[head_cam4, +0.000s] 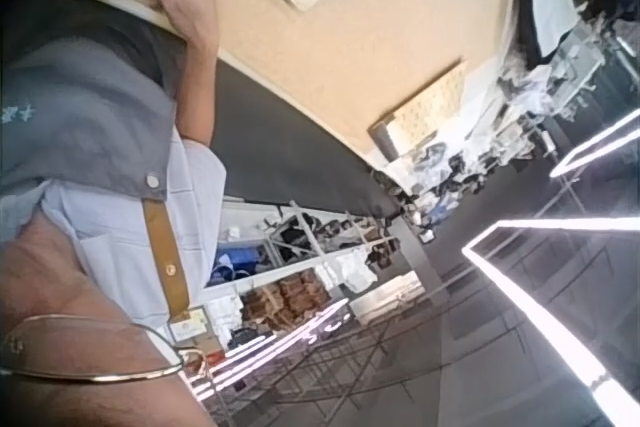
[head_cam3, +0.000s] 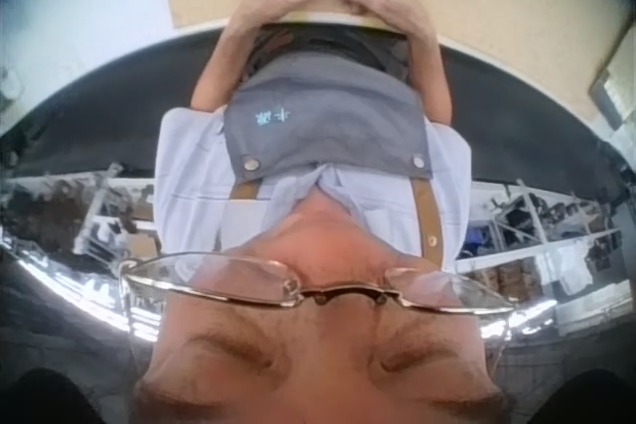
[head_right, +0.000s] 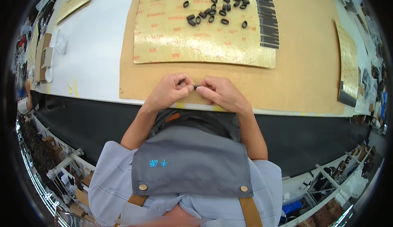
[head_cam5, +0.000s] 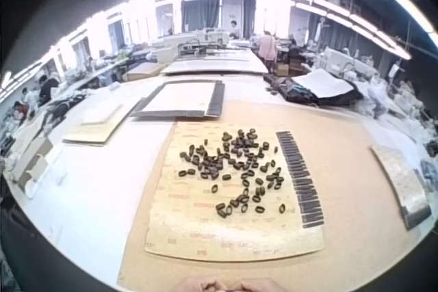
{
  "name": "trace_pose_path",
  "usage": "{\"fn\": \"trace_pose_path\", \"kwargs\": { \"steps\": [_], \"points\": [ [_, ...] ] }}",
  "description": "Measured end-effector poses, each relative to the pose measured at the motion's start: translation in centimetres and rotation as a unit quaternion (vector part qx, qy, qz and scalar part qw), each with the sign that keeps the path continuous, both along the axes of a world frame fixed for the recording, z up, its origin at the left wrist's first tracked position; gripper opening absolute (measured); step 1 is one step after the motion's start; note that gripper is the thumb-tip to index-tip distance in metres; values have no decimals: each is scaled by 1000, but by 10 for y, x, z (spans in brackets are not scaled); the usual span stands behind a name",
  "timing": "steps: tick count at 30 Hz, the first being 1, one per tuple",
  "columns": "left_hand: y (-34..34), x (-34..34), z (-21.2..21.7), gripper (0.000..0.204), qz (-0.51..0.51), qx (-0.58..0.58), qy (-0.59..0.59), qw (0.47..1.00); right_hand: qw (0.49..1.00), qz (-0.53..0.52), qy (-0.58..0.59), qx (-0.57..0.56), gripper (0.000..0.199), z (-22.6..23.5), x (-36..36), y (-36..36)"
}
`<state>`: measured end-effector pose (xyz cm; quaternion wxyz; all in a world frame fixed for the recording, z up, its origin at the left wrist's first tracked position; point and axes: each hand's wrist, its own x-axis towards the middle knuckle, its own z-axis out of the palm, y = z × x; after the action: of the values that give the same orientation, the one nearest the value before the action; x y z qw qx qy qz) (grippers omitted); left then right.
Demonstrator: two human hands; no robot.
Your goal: Manually assemble small leather loops by inserting material strips into them.
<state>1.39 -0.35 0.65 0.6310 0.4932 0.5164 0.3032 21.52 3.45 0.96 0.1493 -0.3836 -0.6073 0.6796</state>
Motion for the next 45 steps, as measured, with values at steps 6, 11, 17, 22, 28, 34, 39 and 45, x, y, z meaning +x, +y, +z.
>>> {"fn": "trace_pose_path", "kwargs": {
  "steps": [6,11,17,22,28,34,39,45],
  "points": [
    [-2,-6,-9,10,-42,31,-28,998,989,-27,-48,137,25,-1,-7,-11],
    [0,-9,-4,12,-14,43,-65,997,995,-24,-14,92,21,4,-10,-13],
    [5,-16,-1,16,-50,59,-78,994,1000,-12,-11,19,23,5,-12,-5],
    [2,-18,-14,36,-19,-69,-279,958,976,-104,-19,188,13,-17,-15,-9],
    [-6,3,-29,47,77,8,-441,894,894,-231,-110,368,27,26,-31,43],
    [-15,11,-13,54,156,48,-454,876,986,-140,78,-45,17,25,-53,-16],
    [-7,23,-13,54,152,50,-371,915,961,-215,165,-61,11,-1,-56,-22],
    [-11,26,-17,45,167,58,-262,949,940,-270,203,-52,11,-16,-28,-18]
  ]
}}
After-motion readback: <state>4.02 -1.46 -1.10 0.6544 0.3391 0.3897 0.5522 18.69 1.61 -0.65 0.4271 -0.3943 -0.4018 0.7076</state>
